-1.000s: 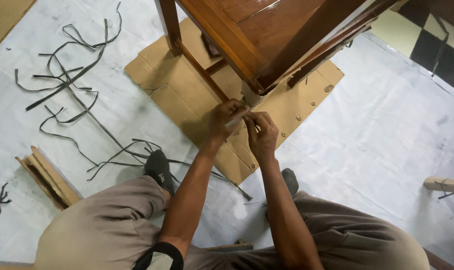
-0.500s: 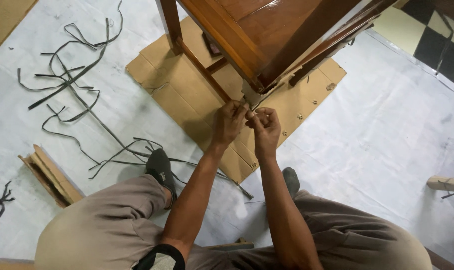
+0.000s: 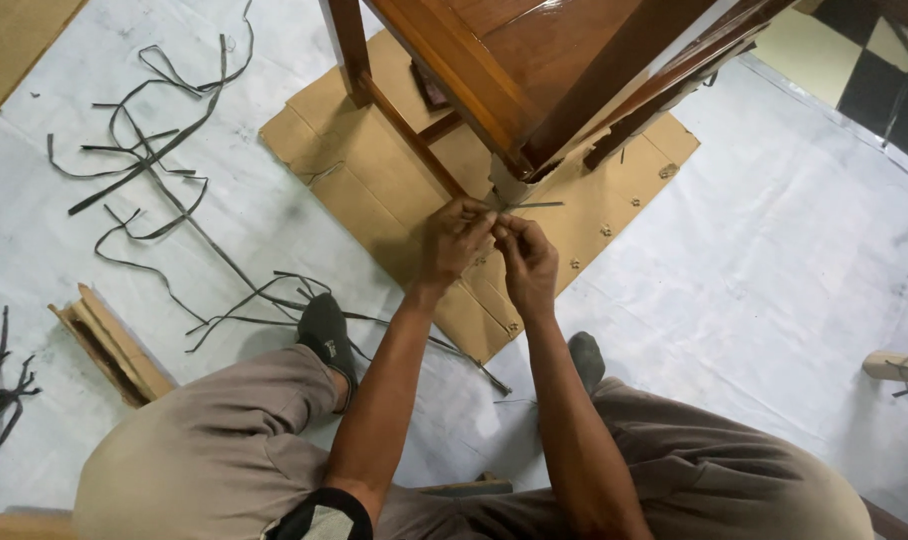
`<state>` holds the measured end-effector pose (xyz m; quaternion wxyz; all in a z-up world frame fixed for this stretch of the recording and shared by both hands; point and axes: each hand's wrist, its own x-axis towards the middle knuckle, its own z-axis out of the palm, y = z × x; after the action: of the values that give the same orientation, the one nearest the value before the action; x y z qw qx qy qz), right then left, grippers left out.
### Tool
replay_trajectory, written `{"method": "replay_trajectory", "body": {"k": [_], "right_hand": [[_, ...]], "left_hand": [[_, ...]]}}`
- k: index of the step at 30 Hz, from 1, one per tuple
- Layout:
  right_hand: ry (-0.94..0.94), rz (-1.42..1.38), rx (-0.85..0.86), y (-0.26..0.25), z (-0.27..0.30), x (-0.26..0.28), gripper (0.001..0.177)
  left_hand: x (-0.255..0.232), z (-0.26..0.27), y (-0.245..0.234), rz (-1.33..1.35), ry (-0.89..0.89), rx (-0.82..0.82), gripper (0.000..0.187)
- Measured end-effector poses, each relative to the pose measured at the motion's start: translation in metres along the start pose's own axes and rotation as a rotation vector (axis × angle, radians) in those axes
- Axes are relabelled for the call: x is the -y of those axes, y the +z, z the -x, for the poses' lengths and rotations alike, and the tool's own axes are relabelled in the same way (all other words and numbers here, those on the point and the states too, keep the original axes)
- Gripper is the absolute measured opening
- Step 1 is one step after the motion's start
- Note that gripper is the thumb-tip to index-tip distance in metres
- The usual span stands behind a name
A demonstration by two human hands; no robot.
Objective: The person is wrapping the legs of a wooden piece of furniture with cardboard and securing it with plastic ties.
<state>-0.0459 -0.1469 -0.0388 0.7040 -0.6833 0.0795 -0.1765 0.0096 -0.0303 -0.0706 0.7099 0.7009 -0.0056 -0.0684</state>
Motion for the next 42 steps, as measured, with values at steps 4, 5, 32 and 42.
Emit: {"method": "replay_trajectory", "body": {"k": [4, 5, 32, 42], "right_hand": [[0.006, -0.024, 0.072, -0.007, -0.004, -0.005, 0.016], [0.010, -0.025, 0.095, -0.009, -0.004, -0.007, 0.016], [-0.090, 0.348, -0.128, -0.031, -0.002, -0.004, 0.010], [-0.262, 0.451, -0.152, -0.033, 0.005, -0.021, 0.011]], "left_hand": [[-0.018, 0.006, -0.004, 0.120, -0.073, 0.021, 0.040], [-0.024, 0.009, -0.004, 0.035, -0.081, 0.064, 0.038], [0.000, -0.015, 0.017, 0.391, 0.055, -0.176, 0.020], [-0.005, -0.021, 0.023, 0.301, 0.152, -0.224, 0.012]]}}
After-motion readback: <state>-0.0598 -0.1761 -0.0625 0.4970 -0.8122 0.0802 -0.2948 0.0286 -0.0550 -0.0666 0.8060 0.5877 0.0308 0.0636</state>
